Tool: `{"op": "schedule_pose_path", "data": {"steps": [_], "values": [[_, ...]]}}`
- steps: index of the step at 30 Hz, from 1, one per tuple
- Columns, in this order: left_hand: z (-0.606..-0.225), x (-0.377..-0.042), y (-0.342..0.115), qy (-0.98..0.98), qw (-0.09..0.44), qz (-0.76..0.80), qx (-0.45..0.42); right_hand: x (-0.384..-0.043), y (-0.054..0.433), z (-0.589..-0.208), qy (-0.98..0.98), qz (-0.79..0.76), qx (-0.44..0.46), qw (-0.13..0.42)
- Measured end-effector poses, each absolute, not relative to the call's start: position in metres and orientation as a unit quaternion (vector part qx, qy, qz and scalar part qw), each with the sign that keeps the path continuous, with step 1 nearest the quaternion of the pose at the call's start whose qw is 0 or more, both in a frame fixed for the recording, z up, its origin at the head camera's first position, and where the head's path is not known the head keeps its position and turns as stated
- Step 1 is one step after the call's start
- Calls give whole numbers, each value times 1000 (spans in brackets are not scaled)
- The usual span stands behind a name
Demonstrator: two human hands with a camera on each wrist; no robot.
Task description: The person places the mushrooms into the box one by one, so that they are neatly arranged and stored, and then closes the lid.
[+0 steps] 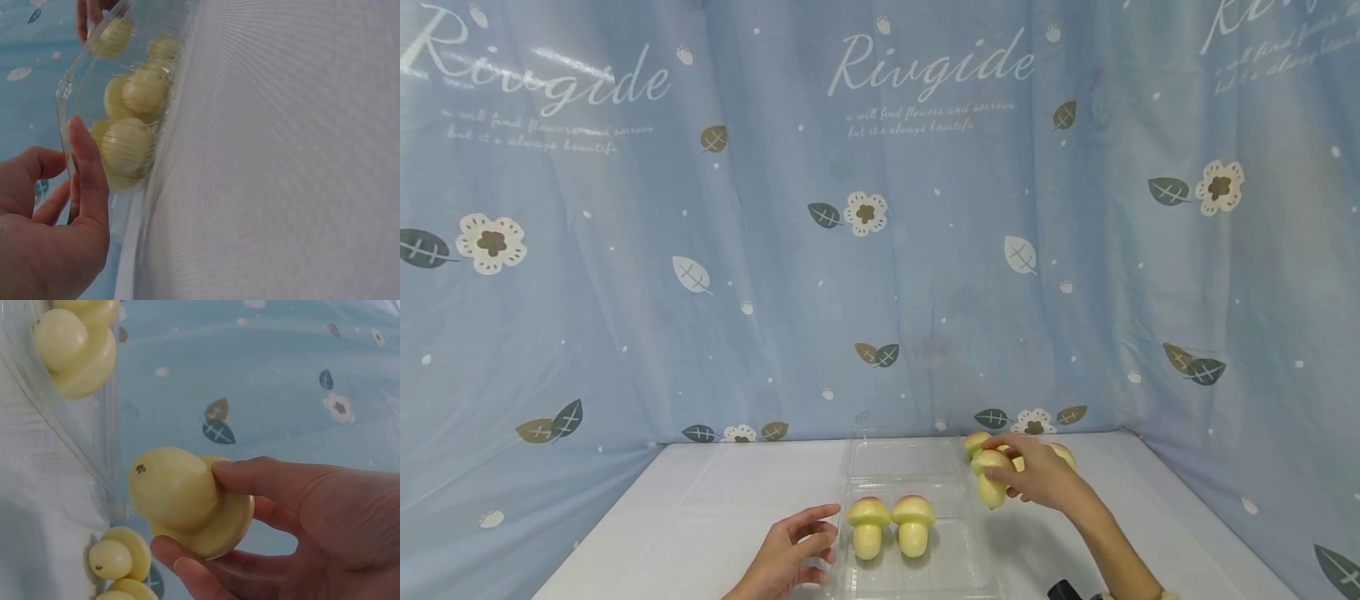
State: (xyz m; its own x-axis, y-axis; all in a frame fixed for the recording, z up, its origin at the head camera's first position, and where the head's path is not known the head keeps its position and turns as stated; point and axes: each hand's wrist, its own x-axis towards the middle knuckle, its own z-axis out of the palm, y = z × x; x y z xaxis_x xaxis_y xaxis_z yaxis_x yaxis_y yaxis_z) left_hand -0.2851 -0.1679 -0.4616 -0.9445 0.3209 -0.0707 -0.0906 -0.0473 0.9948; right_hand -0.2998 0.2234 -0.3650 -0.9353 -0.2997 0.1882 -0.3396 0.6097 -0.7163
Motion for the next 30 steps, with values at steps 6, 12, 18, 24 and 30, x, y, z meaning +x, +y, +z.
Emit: {"op": "schedule_pose_path", "data": {"steps": [6,12,18,24,30], "values": [[-462,-285,-168,677,144,717,83,-296,217,-363,-901,392,181,36],[-464,-287,-167,681,144,714,74,-293,211,-360,-901,396,178,30],[-464,-287,-166,684,142,712,64,-293,207,-360,-896,401,188,23],[-464,-286,-166,685,144,712,62,-292,202,-363,-903,384,188,34],[-462,-286,-167,684,146,712,68,-291,197,-363,-900,382,210,27]]}}
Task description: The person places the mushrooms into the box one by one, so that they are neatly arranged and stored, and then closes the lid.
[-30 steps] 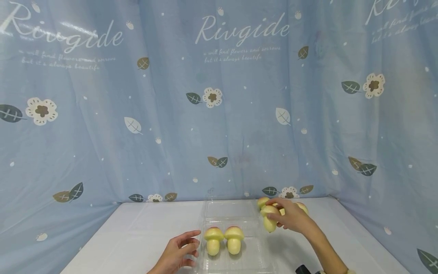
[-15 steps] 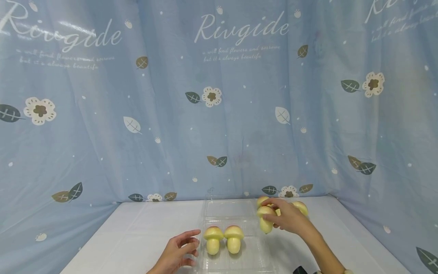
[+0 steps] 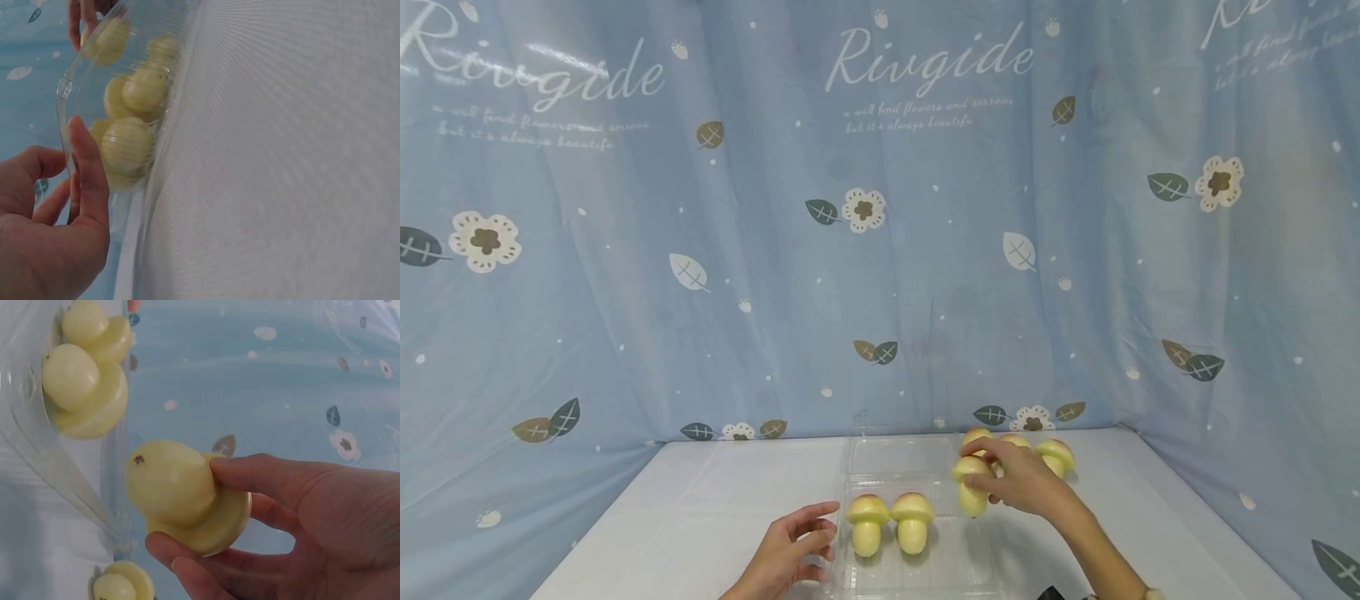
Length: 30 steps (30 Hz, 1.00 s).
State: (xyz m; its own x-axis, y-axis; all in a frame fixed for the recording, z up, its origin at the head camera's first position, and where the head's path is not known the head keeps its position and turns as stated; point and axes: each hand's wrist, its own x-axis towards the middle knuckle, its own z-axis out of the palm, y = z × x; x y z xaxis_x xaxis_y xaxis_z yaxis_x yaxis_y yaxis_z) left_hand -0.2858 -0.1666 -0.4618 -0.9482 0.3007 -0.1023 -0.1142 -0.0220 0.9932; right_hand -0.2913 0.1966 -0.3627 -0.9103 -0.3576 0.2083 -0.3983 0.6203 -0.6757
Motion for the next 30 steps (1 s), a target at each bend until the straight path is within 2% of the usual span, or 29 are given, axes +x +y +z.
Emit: {"op": "schedule_pose_path", "data": {"steps": [4,30], "values": [[-462,-286,-167,683,146,712,70,-291,194,-363,-894,390,220,6],[-464,-287,-168,673,150,721,73,-294,178,-368,-904,366,221,-32]]}}
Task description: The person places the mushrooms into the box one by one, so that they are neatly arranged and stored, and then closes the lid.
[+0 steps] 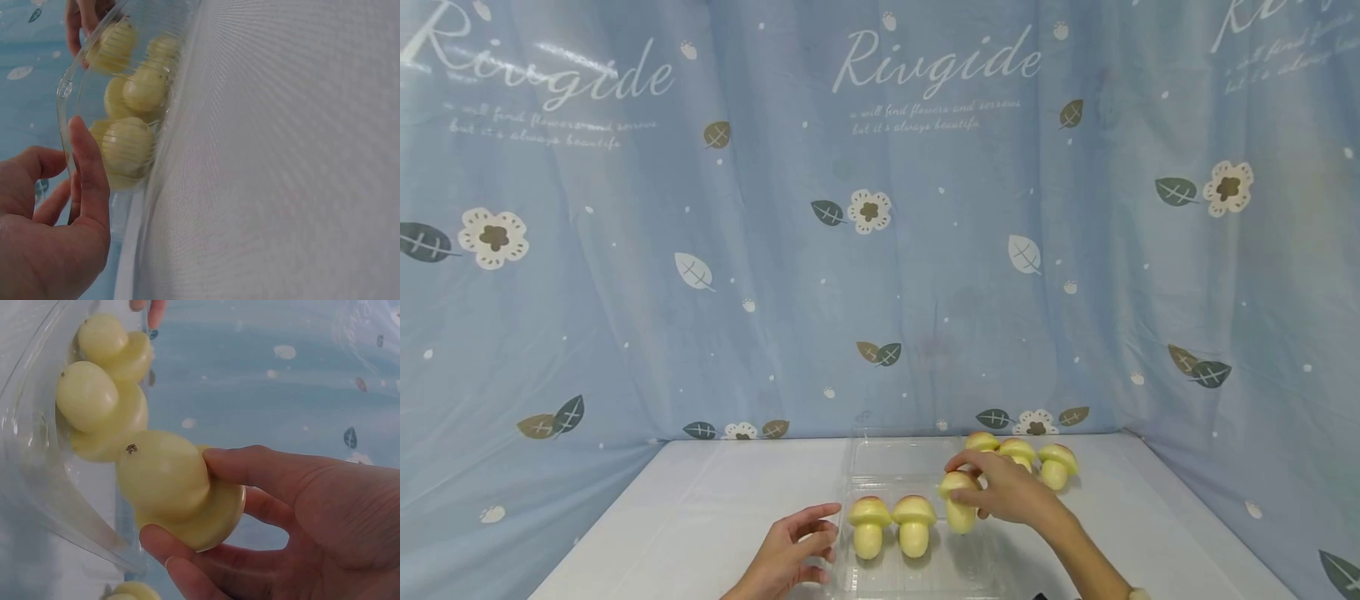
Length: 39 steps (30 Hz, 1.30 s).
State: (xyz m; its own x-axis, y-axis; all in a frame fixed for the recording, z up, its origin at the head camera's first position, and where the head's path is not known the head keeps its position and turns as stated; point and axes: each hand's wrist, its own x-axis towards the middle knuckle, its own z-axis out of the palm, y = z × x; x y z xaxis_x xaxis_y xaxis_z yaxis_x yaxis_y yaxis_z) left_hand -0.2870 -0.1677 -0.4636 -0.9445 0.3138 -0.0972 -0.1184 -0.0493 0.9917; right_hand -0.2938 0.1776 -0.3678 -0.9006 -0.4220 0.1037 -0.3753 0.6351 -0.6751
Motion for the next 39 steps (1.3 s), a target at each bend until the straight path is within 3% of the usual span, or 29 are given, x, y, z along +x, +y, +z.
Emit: {"op": "schedule_pose_path", "data": {"steps": [39], "values": [[-465,-285,-168,680,143,716,67,-301,161,-379,923,-315,-217,42]]}}
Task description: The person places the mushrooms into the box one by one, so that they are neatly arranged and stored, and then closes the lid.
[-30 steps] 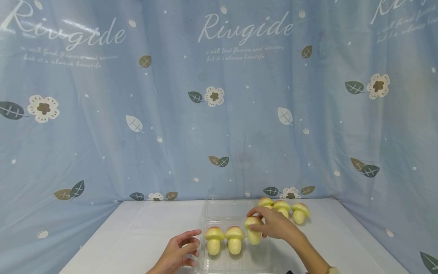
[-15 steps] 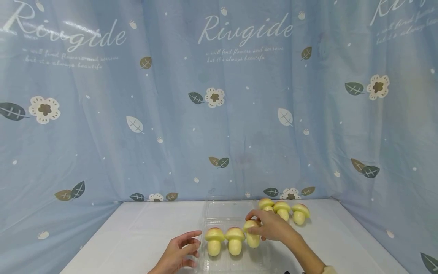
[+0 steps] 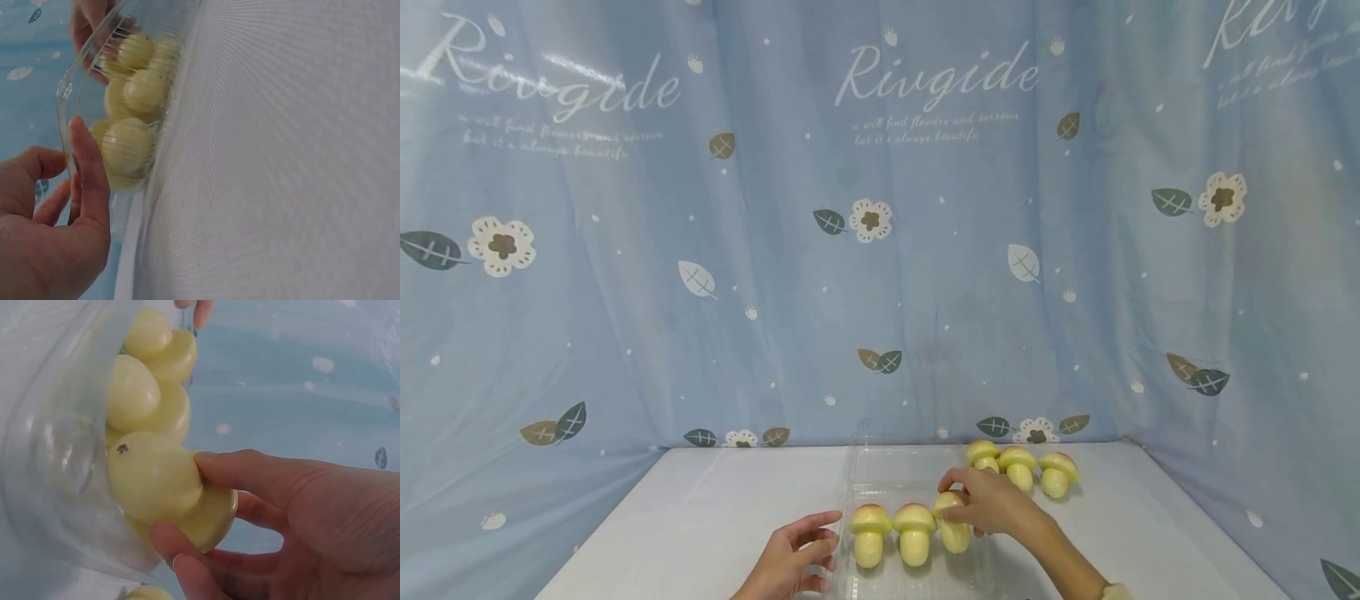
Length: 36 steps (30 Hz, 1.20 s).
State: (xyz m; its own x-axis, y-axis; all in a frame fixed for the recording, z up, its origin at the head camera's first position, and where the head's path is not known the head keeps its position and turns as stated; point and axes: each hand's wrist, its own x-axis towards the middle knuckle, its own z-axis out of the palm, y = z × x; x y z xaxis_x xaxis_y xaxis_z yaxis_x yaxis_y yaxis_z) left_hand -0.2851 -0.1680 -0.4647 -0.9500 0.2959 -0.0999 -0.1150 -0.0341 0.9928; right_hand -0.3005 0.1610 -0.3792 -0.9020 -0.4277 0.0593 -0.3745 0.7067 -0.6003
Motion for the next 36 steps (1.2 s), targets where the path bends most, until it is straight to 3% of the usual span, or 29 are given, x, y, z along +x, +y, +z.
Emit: {"op": "schedule_pose_path", "data": {"steps": [36], "values": [[-465,-285,-168,672,142,723,80,-305,156,-384,927,-307,-217,18]]}}
